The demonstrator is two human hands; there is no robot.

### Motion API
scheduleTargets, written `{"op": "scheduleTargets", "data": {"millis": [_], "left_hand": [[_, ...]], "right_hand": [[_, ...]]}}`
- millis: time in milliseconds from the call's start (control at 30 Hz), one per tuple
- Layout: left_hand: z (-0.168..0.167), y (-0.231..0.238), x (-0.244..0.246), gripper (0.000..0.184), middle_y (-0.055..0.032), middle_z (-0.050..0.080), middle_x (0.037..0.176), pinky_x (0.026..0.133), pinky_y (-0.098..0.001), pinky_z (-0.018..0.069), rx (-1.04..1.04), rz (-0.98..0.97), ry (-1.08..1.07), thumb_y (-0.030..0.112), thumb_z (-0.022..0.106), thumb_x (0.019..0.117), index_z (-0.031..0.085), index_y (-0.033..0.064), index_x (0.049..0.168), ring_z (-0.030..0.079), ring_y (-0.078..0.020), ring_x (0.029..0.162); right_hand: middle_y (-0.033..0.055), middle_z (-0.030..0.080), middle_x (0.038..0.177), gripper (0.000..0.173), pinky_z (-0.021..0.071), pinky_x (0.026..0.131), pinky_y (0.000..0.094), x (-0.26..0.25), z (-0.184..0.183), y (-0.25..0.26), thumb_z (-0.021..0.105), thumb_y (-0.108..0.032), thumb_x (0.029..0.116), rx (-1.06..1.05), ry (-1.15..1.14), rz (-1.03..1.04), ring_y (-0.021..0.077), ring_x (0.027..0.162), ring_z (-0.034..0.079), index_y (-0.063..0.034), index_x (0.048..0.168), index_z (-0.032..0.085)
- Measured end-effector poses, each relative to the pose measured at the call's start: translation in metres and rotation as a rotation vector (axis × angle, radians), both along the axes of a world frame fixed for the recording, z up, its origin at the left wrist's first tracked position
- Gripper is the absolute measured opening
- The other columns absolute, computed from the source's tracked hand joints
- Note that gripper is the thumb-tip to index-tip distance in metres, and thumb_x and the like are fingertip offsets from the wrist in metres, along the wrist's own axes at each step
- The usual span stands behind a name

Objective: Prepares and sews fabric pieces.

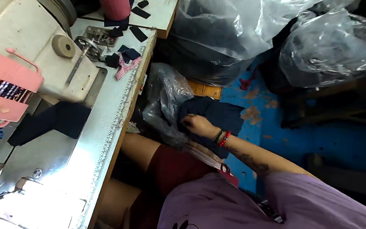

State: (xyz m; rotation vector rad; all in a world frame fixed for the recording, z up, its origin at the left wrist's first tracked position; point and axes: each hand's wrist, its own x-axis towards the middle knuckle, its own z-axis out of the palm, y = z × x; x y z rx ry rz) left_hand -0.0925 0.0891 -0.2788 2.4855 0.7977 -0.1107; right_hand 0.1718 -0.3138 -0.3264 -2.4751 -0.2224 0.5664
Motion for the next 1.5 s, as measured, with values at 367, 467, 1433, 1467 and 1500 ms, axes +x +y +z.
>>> {"op": "scheduleTargets", "data": {"millis": [367,467,1433,1467,1500], "left_hand": [[-0.018,0.038,0.029,0.065,-0.0215,0.054,0.144,0.111,-0.0426,0.0445,-0.474,0.377,-0.083,0.037,0.064,0.1000,0.045,-0.0038,0.147,0.054,-0.0243,0.132],[0.009,0.008,0.036,0.076,-0.0324,0.044,0.150,0.118,-0.0480,0.0359,-0.175,0.206,0.013,0.034,0.064,0.1008,0.031,-0.0100,0.153,0.045,-0.0376,0.142],[-0.008,-0.196,0.152,0.087,-0.0128,0.025,0.167,0.086,-0.0536,0.0623,-1.215,-0.212,0.284,-0.008,0.053,0.0922,0.015,0.0206,0.165,0.061,-0.0305,0.127],[-0.008,-0.189,0.152,0.070,-0.0119,0.037,0.162,0.083,-0.0502,0.0632,-1.163,-0.246,0.256,-0.008,0.050,0.0939,0.034,0.0136,0.159,0.065,-0.0277,0.120],[-0.007,-0.181,0.151,0.057,-0.0118,0.047,0.155,0.080,-0.0455,0.0635,-1.112,-0.265,0.242,-0.007,0.049,0.0958,0.048,0.0088,0.150,0.069,-0.0246,0.111]], "right_hand": [[0.0249,0.055,0.141,0.033,0.0533,0.087,0.0680,0.100,-0.060,-0.033,0.064,-0.011,0.0966,-0.363,-0.023,0.026,0.0479,0.113,0.064,-0.0098,0.130,0.068],[0.0217,0.063,0.130,0.021,0.0530,0.089,0.0649,0.103,-0.050,-0.039,0.065,-0.008,0.0959,-0.381,-0.157,0.166,0.0446,0.117,0.062,-0.0058,0.115,0.074],[0.0164,0.046,0.156,0.047,0.0513,0.090,0.0669,0.066,-0.036,-0.013,0.071,0.004,0.0845,-0.401,0.033,0.445,0.0473,0.131,0.053,-0.0199,0.125,0.074],[0.0166,0.051,0.151,0.042,0.0506,0.093,0.0661,0.072,-0.034,-0.017,0.068,0.004,0.0874,-0.446,0.051,0.498,0.0458,0.129,0.054,-0.0153,0.125,0.073],[0.0163,0.058,0.144,0.035,0.0504,0.094,0.0656,0.077,-0.029,-0.021,0.065,0.001,0.0908,-0.475,0.053,0.517,0.0437,0.126,0.058,-0.0110,0.123,0.072]]}}
